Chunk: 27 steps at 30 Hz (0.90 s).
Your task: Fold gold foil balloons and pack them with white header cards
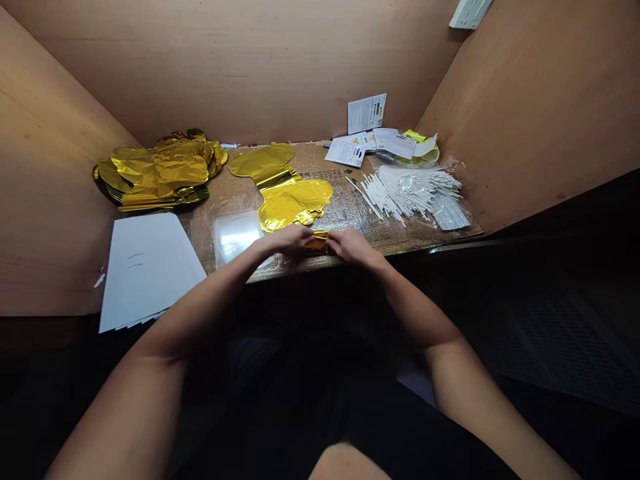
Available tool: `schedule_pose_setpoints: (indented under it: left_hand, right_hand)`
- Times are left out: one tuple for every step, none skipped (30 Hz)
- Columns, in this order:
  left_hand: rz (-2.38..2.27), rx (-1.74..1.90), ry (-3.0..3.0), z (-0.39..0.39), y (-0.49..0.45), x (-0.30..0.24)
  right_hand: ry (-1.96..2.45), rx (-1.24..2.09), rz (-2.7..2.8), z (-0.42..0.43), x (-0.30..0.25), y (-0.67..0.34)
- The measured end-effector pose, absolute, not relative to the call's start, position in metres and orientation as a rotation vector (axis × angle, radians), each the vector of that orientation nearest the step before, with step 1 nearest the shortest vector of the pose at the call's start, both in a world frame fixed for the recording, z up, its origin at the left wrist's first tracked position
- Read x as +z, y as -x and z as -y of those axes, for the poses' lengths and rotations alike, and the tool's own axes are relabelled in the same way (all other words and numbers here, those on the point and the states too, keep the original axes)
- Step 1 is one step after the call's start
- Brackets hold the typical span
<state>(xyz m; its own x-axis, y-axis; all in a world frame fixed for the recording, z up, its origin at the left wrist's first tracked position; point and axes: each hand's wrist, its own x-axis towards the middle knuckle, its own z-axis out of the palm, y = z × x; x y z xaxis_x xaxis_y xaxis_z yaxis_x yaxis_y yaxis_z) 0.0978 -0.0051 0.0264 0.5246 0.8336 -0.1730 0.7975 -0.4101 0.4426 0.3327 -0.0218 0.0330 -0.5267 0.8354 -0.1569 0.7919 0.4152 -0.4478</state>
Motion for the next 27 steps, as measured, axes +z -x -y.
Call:
schedule_pose_setpoints:
  left_hand:
    - [-1.417, 0.193, -2.231, 0.000, -0.098, 0.031]
    - [-1.530, 0.367, -2.167, 0.000, -0.099, 0.032]
    - [-1.644, 0.610, -2.075, 0.007, -0.100, 0.032]
    - [-1.730, 0.887, -1.923, 0.020, -0.101, 0.028]
    - [-1.747, 1.127, -1.725, 0.037, -0.104, 0.022]
    - [-1.673, 1.215, -1.537, 0.057, -0.107, 0.013]
    - [-1.520, 1.170, -1.354, 0.078, -0.111, 0.003]
    - [-1.347, 1.102, -1.177, 0.099, -0.116, -0.007]
    - [-1.204, 1.078, -1.025, 0.117, -0.122, -0.016]
    - [-1.096, 1.080, -0.896, 0.132, -0.127, -0.024]
    - [-1.032, 1.117, -0.799, 0.143, -0.131, -0.029]
    - [-1.010, 1.171, -0.735, 0.151, -0.133, -0.032]
    - [-1.017, 1.218, -0.702, 0.156, -0.134, -0.033]
    - [-1.034, 1.239, -0.698, 0.159, -0.133, -0.031]
    - [-1.054, 1.239, -0.711, 0.161, -0.130, -0.029]
    - [-1.071, 1.226, -0.734, 0.162, -0.125, -0.025]
    - [-1.089, 1.209, -0.765, 0.162, -0.121, -0.020]
    - [-1.116, 1.195, -0.808, 0.163, -0.116, -0.015]
    - [-1.153, 1.181, -0.868, 0.164, -0.111, -0.011]
    - [-1.203, 1.172, -0.933, 0.164, -0.106, -0.006]
    - [-1.255, 1.165, -0.993, 0.165, -0.101, -0.003]
    - [-1.299, 1.159, -1.039, 0.166, -0.098, 0.000]
    - [-1.320, 1.158, -1.062, 0.167, -0.095, 0.001]
    - [-1.313, 1.150, -1.065, 0.168, -0.093, 0.003]
    - [-1.285, 1.137, -1.054, 0.170, -0.092, 0.004]
    - [-1.246, 1.116, -1.039, 0.171, -0.092, 0.005]
    - [-1.210, 1.100, -1.028, 0.173, -0.092, 0.005]
  right_hand:
    - [1.504, 0.907, 2.510, 0.004, 0.036, -0.332]
    - [1.506, 1.044, 2.464, -0.011, 0.039, -0.333]
    - [1.499, 1.134, 2.434, -0.021, 0.041, -0.334]
    - [1.500, 1.170, 2.418, -0.026, 0.041, -0.335]
    - [1.503, 1.184, 2.387, -0.025, 0.039, -0.335]
    - [1.494, 1.220, 2.323, -0.018, 0.034, -0.334]
    - [1.471, 1.283, 2.228, -0.006, 0.026, -0.332]
    - [1.431, 1.367, 2.114, 0.010, 0.018, -0.330]
    - [1.381, 1.452, 1.988, 0.029, 0.009, -0.327]
    - [1.338, 1.514, 1.871, 0.049, 0.000, -0.323]
    - [1.319, 1.523, 1.777, 0.067, -0.006, -0.321]
    - [1.329, 1.474, 1.718, 0.084, -0.011, -0.318]
    - [1.353, 1.393, 1.670, 0.096, -0.013, -0.316]
    - [1.365, 1.323, 1.624, 0.105, -0.014, -0.314]
    - [1.348, 1.317, 1.584, 0.110, -0.013, -0.313]
    - [1.290, 1.394, 1.550, 0.112, -0.013, -0.311]
    - [1.194, 1.529, 1.513, 0.112, -0.011, -0.310]
    - [1.080, 1.682, 1.472, 0.111, -0.010, -0.308]
    - [0.979, 1.801, 1.428, 0.109, -0.009, -0.306]
    - [0.915, 1.863, 1.388, 0.108, -0.008, -0.303]
    - [0.893, 1.868, 1.360, 0.107, -0.008, -0.301]
    - [0.900, 1.830, 1.355, 0.107, -0.007, -0.298]
    - [0.916, 1.771, 1.379, 0.107, -0.006, -0.295]
    - [0.930, 1.704, 1.430, 0.108, -0.005, -0.293]
    - [0.943, 1.635, 1.487, 0.108, -0.004, -0.291]
    - [0.956, 1.581, 1.530, 0.109, -0.002, -0.290]
    - [0.971, 1.559, 1.540, 0.108, 0.000, -0.290]
